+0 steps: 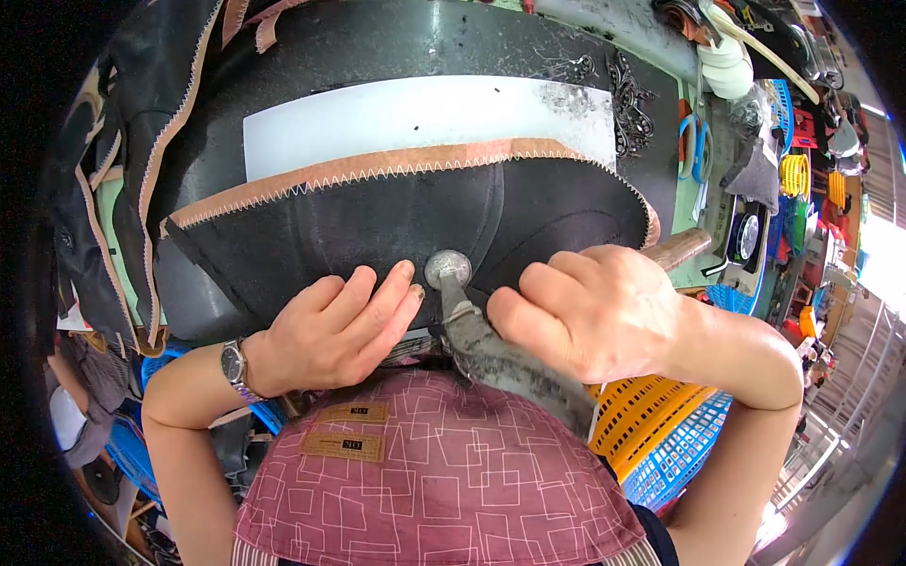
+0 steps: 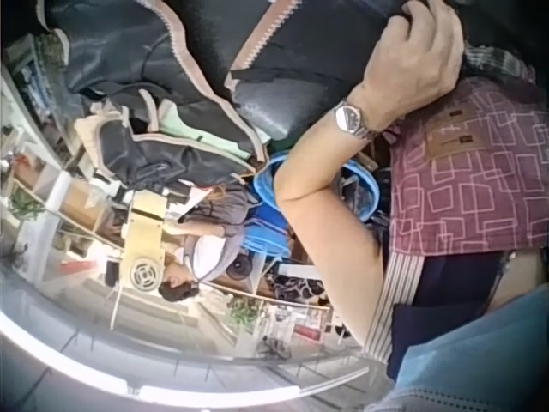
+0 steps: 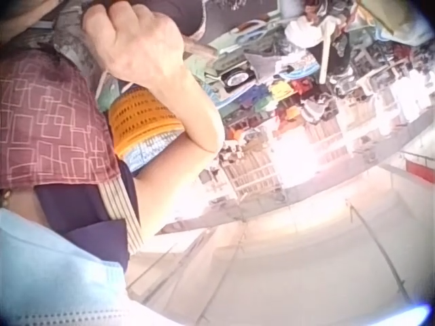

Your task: Assembling and finishing leather shoe components using a hammer and punch tools.

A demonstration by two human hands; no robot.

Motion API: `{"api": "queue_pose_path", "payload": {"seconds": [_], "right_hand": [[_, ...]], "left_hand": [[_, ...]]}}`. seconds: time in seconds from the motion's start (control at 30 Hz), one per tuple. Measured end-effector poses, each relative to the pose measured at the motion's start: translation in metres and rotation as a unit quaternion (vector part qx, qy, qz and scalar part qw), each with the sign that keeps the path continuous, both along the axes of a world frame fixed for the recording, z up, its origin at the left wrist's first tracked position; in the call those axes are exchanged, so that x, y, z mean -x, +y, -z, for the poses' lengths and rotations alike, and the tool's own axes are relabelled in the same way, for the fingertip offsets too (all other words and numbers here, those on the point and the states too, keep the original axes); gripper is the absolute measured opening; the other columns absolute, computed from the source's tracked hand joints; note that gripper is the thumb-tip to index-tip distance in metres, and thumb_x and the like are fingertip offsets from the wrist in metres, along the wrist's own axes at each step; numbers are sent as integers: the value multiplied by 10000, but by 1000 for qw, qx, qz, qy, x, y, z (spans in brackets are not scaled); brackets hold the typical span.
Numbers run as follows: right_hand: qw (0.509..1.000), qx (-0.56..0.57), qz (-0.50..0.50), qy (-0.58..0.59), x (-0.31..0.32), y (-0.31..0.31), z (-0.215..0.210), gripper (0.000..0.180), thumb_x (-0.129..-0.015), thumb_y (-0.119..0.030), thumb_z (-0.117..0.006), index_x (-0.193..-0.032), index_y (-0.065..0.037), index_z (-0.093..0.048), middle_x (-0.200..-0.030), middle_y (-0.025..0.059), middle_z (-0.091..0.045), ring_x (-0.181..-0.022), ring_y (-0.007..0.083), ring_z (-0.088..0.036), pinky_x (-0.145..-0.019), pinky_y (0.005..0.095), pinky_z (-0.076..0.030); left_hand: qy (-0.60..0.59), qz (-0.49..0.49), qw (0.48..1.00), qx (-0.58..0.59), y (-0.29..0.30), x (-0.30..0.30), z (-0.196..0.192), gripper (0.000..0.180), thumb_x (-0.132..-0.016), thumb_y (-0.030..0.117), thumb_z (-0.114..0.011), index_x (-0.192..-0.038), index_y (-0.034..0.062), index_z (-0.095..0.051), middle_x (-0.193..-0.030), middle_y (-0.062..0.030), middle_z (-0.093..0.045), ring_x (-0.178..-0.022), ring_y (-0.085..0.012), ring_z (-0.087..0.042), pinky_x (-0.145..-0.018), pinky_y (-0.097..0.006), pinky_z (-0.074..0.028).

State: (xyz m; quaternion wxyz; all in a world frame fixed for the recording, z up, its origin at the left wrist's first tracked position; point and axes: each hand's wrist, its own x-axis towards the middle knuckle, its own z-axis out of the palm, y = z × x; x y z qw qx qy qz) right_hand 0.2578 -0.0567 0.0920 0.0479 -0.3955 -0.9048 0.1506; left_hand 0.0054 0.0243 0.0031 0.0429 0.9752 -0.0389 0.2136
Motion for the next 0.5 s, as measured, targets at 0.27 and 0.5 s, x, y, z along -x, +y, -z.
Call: {"api": "queue_pose_path", "payload": {"seconds": [0.27, 0.5], "right_hand": [[994, -46, 28, -93, 22, 14, -8, 201, -668, -152, -563, -817, -40, -488, -584, 11, -403, -460, 137, -504, -348, 274, -383], [981, -187, -55, 16, -7, -25, 20, 215, -611, -177, -607, -775, -80, -507, -560, -20, -322, -439, 107, -398, -372, 245, -327]], "left_hand": [[32, 22, 998, -48, 0, -2, -11, 306, -791, 161, -521, -1000, -35, -629, -1044, -183, -606, -846, -252, -534, -627, -270, -423], [36, 11, 997, -64, -4, -1, -9, 316, -781, 154, -529, -1011, -44, -622, -1053, -183, -600, -868, -248, -539, -658, -271, -431]]}}
